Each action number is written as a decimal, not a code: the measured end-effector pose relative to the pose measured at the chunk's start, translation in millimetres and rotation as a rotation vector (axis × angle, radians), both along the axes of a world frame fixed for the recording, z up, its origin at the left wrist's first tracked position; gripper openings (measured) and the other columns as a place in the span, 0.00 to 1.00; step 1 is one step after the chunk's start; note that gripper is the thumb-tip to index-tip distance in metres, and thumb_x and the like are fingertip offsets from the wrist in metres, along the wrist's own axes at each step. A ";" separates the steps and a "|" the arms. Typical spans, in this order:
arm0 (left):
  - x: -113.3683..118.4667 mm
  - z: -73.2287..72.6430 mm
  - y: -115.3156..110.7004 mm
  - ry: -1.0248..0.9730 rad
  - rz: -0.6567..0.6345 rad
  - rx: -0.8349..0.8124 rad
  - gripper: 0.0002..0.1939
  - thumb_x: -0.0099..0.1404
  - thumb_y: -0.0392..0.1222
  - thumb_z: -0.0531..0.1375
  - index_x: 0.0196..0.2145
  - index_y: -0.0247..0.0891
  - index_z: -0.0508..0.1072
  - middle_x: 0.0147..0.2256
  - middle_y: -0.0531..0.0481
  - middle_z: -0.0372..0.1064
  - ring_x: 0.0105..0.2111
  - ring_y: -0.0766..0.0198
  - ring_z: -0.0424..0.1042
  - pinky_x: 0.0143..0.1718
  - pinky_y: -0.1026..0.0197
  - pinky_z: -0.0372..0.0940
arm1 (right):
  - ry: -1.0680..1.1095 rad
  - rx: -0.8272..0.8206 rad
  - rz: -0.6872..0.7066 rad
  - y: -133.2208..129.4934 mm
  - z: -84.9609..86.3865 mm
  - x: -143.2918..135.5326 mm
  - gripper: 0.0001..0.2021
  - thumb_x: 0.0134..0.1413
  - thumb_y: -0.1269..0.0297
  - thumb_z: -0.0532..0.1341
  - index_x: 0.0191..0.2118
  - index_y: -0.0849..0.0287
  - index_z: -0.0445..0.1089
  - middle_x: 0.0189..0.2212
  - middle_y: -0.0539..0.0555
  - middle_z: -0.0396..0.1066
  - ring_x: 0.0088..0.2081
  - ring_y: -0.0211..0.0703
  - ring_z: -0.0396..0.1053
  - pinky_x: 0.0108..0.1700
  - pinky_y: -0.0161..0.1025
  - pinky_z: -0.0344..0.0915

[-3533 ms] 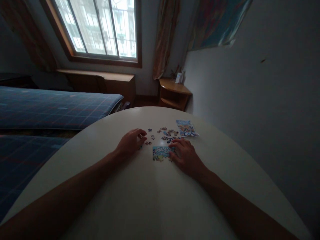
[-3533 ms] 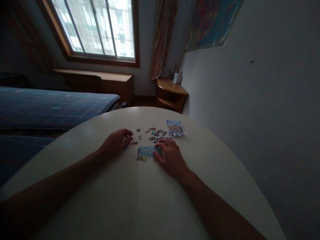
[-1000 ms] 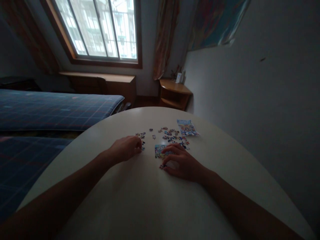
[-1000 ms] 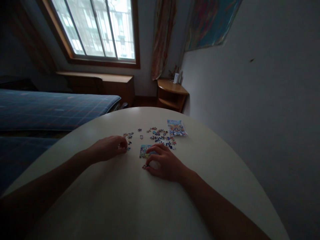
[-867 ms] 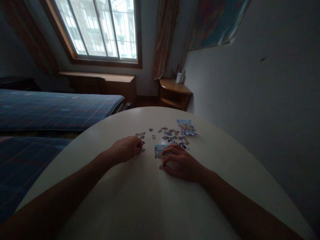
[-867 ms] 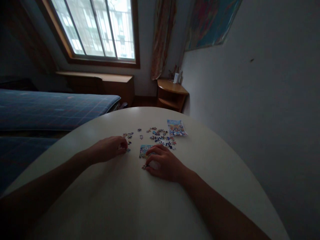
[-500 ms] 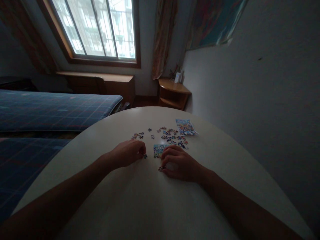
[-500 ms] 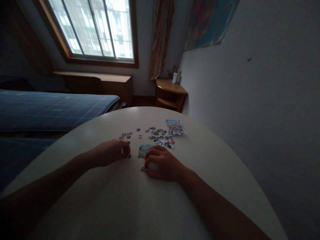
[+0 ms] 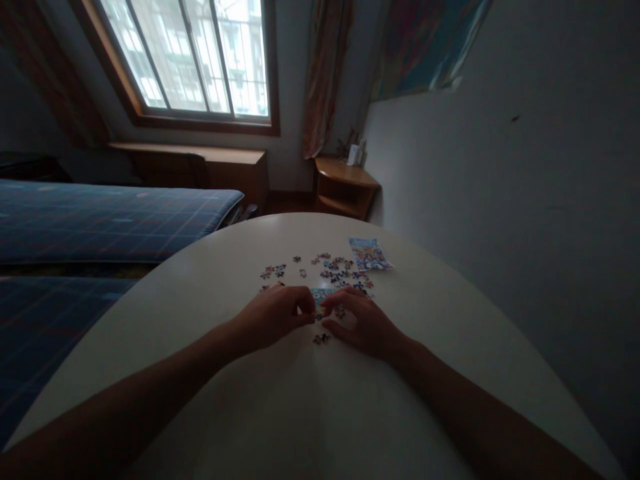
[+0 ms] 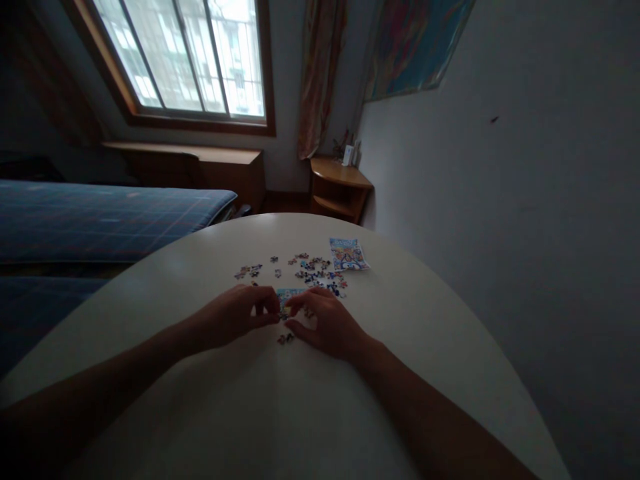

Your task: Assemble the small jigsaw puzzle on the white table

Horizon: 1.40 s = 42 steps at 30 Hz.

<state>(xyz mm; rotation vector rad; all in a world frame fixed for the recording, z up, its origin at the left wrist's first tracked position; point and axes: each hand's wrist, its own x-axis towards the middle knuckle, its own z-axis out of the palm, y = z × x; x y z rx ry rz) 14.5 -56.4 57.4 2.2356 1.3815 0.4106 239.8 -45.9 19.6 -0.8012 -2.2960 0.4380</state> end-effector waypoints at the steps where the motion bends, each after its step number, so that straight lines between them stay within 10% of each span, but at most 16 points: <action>1: 1.8 -1.3 -0.9 -0.028 0.002 0.000 0.03 0.61 0.42 0.64 0.34 0.41 0.76 0.30 0.54 0.76 0.30 0.63 0.73 0.32 0.63 0.62 | 0.019 -0.006 0.001 0.2 -0.9 -0.5 0.08 0.58 0.65 0.63 0.44 0.55 0.71 0.35 0.53 0.76 0.41 0.43 0.73 0.48 0.43 0.68; 14: 7.7 -28.6 -11.5 0.012 -0.099 0.346 0.29 0.61 0.47 0.67 0.58 0.44 0.64 0.63 0.43 0.59 0.63 0.47 0.56 0.61 0.43 0.58 | 0.142 -0.044 -0.246 11.1 -1.9 6.6 0.06 0.57 0.69 0.62 0.38 0.54 0.76 0.34 0.52 0.79 0.37 0.44 0.76 0.44 0.43 0.69; 25: -39.4 -9.1 23.8 0.336 0.299 0.214 0.16 0.66 0.44 0.58 0.50 0.38 0.72 0.52 0.40 0.68 0.52 0.48 0.68 0.49 0.50 0.67 | 0.090 -0.048 -0.193 8.6 1.7 11.2 0.07 0.46 0.74 0.58 0.29 0.57 0.73 0.28 0.52 0.75 0.34 0.44 0.72 0.44 0.45 0.63; 42: -61.4 13.0 30.9 0.525 0.318 -0.053 0.10 0.64 0.44 0.59 0.41 0.43 0.77 0.44 0.45 0.76 0.44 0.52 0.74 0.39 0.57 0.64 | -0.198 0.019 0.040 6.6 5.6 11.2 0.06 0.38 0.76 0.57 0.24 0.58 0.66 0.25 0.51 0.69 0.35 0.44 0.64 0.41 0.41 0.58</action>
